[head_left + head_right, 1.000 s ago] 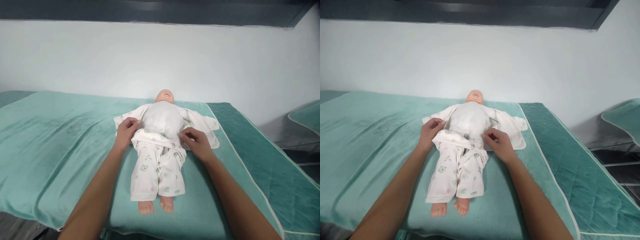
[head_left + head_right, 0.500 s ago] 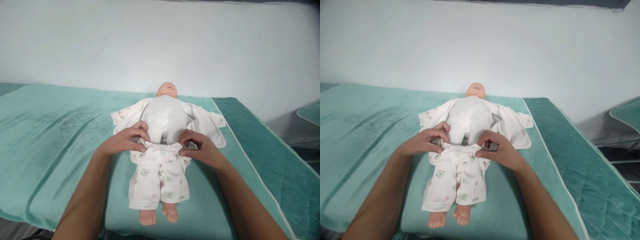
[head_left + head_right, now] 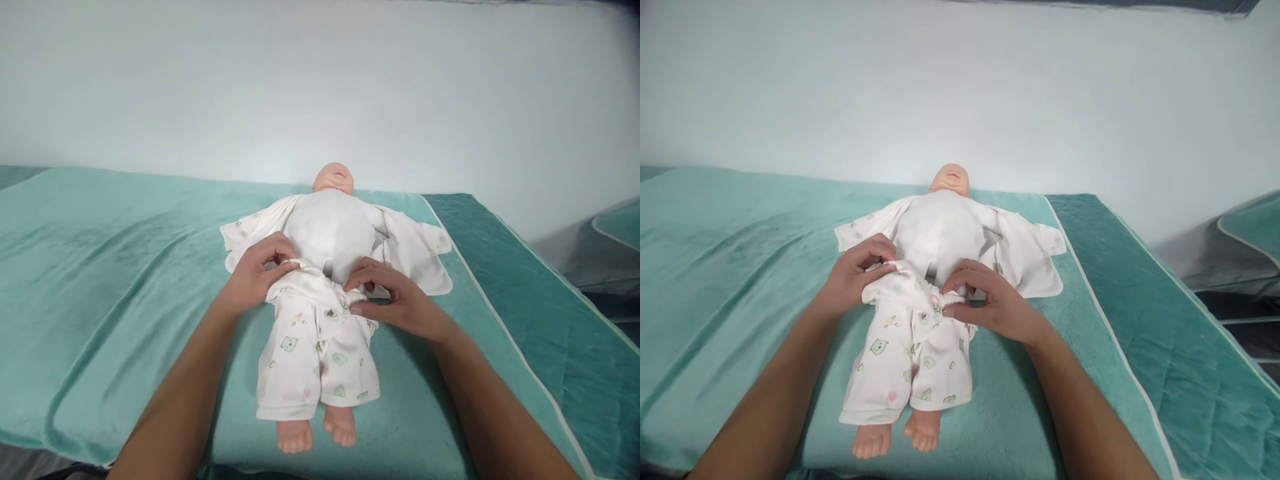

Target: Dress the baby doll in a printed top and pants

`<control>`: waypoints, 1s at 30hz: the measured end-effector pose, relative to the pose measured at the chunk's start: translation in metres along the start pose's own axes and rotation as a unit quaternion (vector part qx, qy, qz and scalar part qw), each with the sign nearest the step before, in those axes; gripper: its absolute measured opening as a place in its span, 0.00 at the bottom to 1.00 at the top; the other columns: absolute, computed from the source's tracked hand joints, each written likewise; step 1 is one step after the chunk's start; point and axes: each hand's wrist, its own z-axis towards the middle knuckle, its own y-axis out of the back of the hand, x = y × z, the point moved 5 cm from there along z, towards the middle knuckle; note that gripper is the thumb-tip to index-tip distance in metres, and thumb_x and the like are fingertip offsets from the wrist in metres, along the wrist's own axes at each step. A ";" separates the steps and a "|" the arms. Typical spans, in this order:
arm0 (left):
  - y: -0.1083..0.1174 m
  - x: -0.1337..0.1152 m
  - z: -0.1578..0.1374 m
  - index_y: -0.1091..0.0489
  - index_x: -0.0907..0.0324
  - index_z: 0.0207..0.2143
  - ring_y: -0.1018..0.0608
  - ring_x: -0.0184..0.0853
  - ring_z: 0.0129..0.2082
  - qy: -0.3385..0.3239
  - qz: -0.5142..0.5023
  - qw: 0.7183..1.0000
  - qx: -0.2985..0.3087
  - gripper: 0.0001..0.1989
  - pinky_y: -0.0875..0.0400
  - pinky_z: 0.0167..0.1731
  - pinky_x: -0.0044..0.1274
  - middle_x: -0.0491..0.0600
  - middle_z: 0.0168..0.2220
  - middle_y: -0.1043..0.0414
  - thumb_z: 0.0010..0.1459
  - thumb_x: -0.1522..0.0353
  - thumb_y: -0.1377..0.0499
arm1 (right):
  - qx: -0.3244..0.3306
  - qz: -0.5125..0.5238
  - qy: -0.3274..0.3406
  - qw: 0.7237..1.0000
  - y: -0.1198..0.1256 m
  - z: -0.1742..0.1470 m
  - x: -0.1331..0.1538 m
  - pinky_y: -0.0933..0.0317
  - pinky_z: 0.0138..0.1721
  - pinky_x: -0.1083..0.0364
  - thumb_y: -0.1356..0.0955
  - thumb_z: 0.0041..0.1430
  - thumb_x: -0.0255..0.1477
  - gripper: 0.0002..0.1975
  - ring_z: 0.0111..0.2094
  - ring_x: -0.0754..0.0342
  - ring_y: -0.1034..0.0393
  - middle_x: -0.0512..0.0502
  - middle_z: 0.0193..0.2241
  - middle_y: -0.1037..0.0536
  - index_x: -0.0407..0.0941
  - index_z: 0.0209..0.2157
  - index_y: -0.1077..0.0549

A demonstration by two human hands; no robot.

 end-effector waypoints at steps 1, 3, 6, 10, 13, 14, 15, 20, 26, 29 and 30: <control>-0.001 -0.001 0.000 0.31 0.57 0.31 0.29 0.32 0.32 -0.026 0.030 0.998 -0.041 0.08 0.35 0.31 0.25 0.47 0.32 0.31 0.62 0.64 0.41 | -0.002 -0.002 -0.005 1.000 -0.001 0.001 0.000 0.43 0.39 0.53 0.27 0.59 0.33 0.09 0.38 0.54 0.37 0.48 0.39 0.29 0.50 0.41 0.25; -0.003 -0.006 -0.004 0.31 0.56 0.33 0.29 0.33 0.32 -0.076 0.103 0.986 -0.111 0.06 0.35 0.32 0.26 0.48 0.32 0.30 0.63 0.65 0.43 | -0.012 -0.004 -0.018 1.000 -0.002 0.002 -0.001 0.43 0.37 0.53 0.27 0.59 0.34 0.09 0.38 0.54 0.37 0.48 0.37 0.30 0.49 0.41 0.25; -0.006 -0.012 -0.010 0.32 0.55 0.34 0.27 0.35 0.36 -0.094 0.180 0.966 -0.162 0.05 0.33 0.36 0.28 0.49 0.36 0.27 0.63 0.66 0.44 | -0.030 0.009 -0.024 0.999 -0.004 0.002 0.000 0.44 0.36 0.53 0.27 0.58 0.33 0.09 0.37 0.54 0.38 0.49 0.36 0.32 0.50 0.41 0.26; -0.011 -0.011 -0.012 0.34 0.55 0.30 0.24 0.37 0.37 -0.022 0.175 0.975 -0.136 0.06 0.32 0.37 0.29 0.50 0.38 0.24 0.61 0.66 0.43 | -0.054 0.038 -0.015 0.998 -0.007 0.002 0.001 0.44 0.36 0.53 0.28 0.58 0.31 0.08 0.36 0.53 0.39 0.48 0.37 0.33 0.50 0.39 0.28; -0.015 -0.008 -0.010 0.38 0.55 0.30 0.25 0.37 0.37 0.007 0.080 0.988 -0.132 0.06 0.32 0.38 0.29 0.50 0.38 0.24 0.60 0.67 0.43 | -0.095 0.058 -0.008 0.994 -0.005 0.002 0.000 0.44 0.37 0.52 0.28 0.57 0.28 0.07 0.36 0.53 0.40 0.48 0.36 0.33 0.49 0.36 0.30; -0.016 -0.007 -0.009 0.38 0.55 0.32 0.25 0.36 0.37 0.013 0.038 0.991 -0.129 0.06 0.31 0.38 0.29 0.50 0.38 0.25 0.59 0.67 0.42 | -0.112 0.064 -0.004 0.992 -0.004 0.002 -0.001 0.44 0.38 0.52 0.28 0.57 0.27 0.06 0.36 0.53 0.41 0.48 0.36 0.33 0.49 0.35 0.30; -0.017 -0.005 -0.007 0.38 0.55 0.33 0.25 0.36 0.37 0.024 0.000 0.992 -0.121 0.06 0.32 0.39 0.29 0.50 0.38 0.26 0.59 0.67 0.41 | -0.127 0.071 0.000 0.989 -0.003 0.002 -0.002 0.44 0.38 0.52 0.28 0.57 0.27 0.06 0.36 0.53 0.40 0.48 0.36 0.33 0.49 0.35 0.29; -0.021 -0.007 0.000 0.33 0.56 0.35 0.30 0.33 0.36 0.092 -0.049 0.994 -0.029 0.06 0.34 0.37 0.25 0.47 0.35 0.31 0.54 0.69 0.39 | -0.179 0.134 -0.057 0.973 0.002 0.000 -0.016 0.43 0.35 0.54 0.27 0.56 0.32 0.06 0.34 0.54 0.39 0.49 0.33 0.31 0.48 0.33 0.27; -0.012 -0.002 -0.003 0.26 0.57 0.36 0.32 0.31 0.32 0.166 -0.081 0.979 0.081 0.08 0.38 0.30 0.23 0.47 0.34 0.31 0.52 0.65 0.36 | -0.236 0.203 -0.127 0.942 0.005 -0.002 -0.030 0.43 0.30 0.56 0.26 0.54 0.36 0.11 0.30 0.56 0.37 0.51 0.29 0.28 0.47 0.36 0.26; -0.008 0.007 -0.005 0.26 0.57 0.36 0.31 0.30 0.29 0.189 -0.142 0.970 0.061 0.12 0.40 0.27 0.21 0.46 0.32 0.31 0.50 0.63 0.32 | -0.240 0.233 -0.134 0.933 0.007 -0.002 -0.033 0.44 0.28 0.57 0.25 0.52 0.36 0.12 0.28 0.57 0.37 0.51 0.29 0.28 0.47 0.35 0.26; -0.006 0.010 -0.005 0.26 0.57 0.35 0.32 0.28 0.27 0.194 -0.164 0.966 0.036 0.12 0.41 0.25 0.21 0.45 0.30 0.32 0.49 0.63 0.31 | -0.238 0.240 -0.137 0.931 0.008 -0.002 -0.033 0.44 0.27 0.58 0.24 0.52 0.36 0.12 0.27 0.58 0.38 0.52 0.28 0.29 0.47 0.35 0.26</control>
